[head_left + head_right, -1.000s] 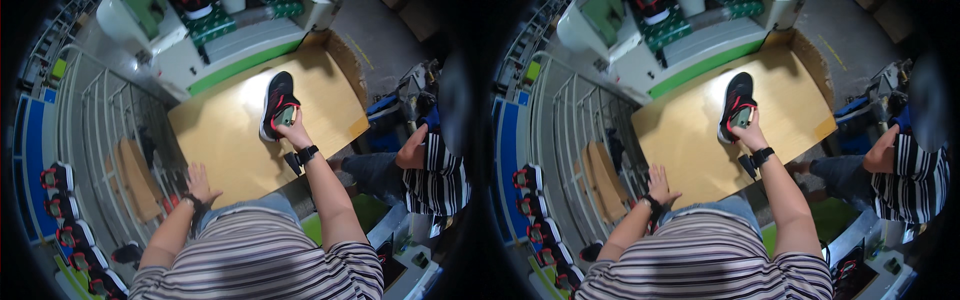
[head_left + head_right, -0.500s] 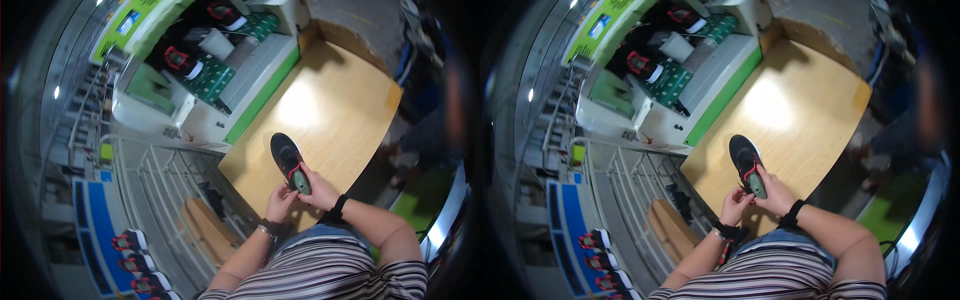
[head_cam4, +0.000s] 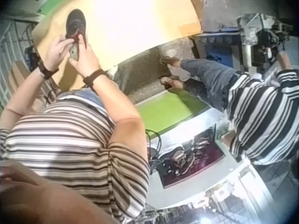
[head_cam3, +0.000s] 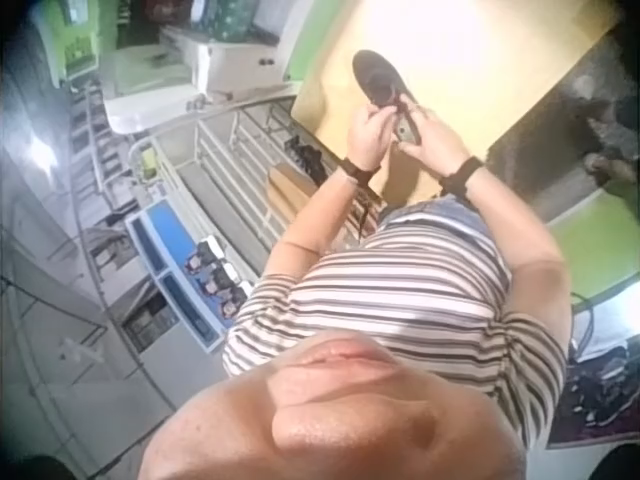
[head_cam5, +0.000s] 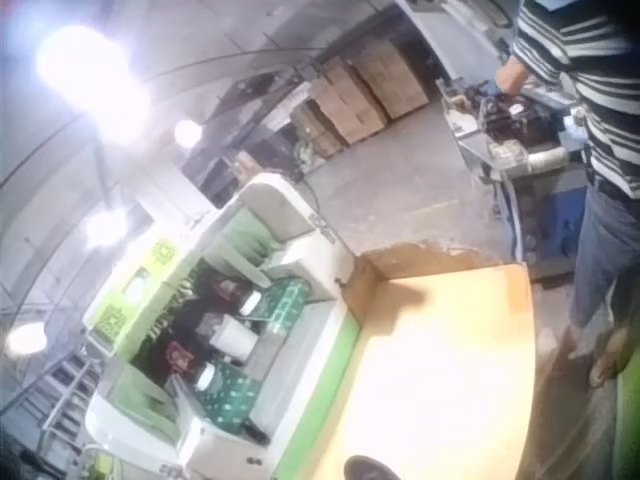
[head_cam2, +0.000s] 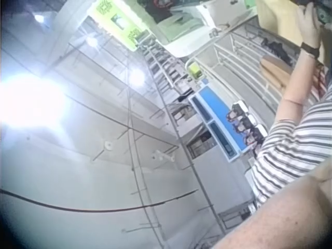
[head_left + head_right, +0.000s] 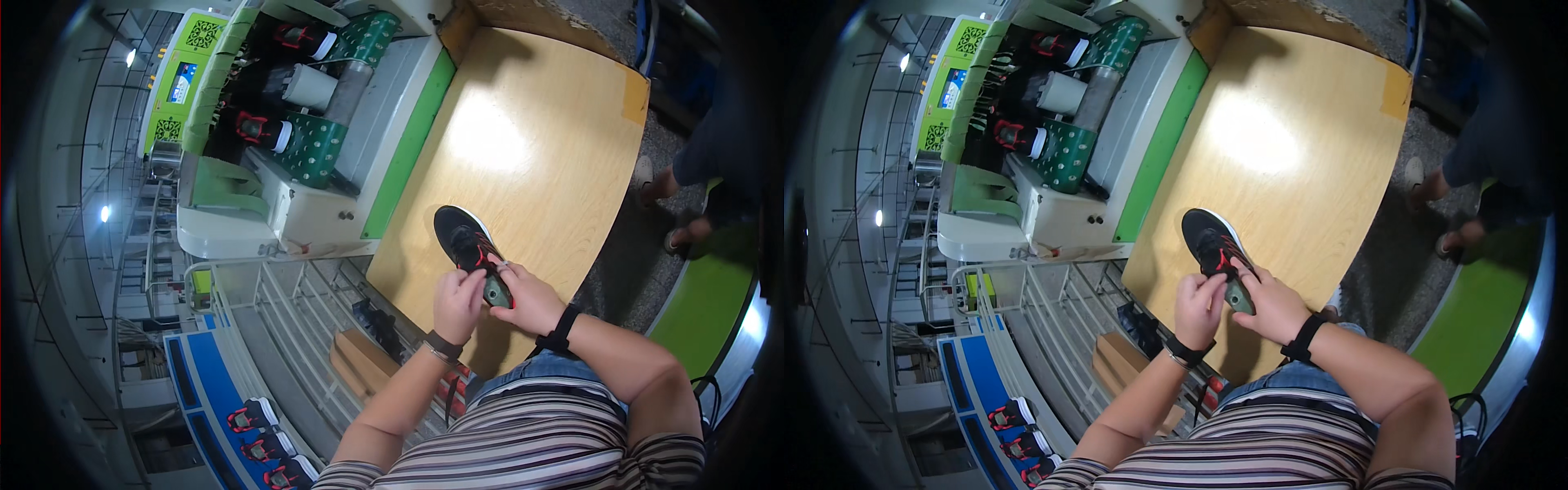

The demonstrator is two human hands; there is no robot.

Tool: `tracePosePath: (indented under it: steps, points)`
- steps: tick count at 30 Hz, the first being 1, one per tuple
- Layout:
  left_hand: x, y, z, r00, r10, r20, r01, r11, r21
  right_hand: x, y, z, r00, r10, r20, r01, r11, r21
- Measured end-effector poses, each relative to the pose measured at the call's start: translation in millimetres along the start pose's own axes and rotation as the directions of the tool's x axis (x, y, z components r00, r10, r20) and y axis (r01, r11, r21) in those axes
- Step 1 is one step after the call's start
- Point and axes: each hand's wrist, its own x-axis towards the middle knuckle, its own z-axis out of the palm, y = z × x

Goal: The recorder is inspecting and organizing newly manufactured sneakers, checking their laces and placement on a cooling conveyor.

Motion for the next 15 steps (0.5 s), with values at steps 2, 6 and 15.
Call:
tracePosePath:
  steps: [2, 6, 15]
  points:
    - [9, -5, -3, 0.997, -0.052, 0.048, 0.051, 0.998, 0.030, 0, 0, 2, 1.000, -0.012, -0.026, 0.010, 0.997, -0.074]
    - [24, -22, -9, 0.994, -0.106, 0.010, 0.096, 0.928, 0.359, -1, 0, 3, 0.999, -0.034, -0.020, 0.033, 0.998, -0.057]
    - [11, -37, 24, 0.673, -0.692, 0.260, 0.662, 0.407, -0.630, -2, -1, 4, 0.998, -0.038, -0.045, 0.033, 0.994, -0.105]
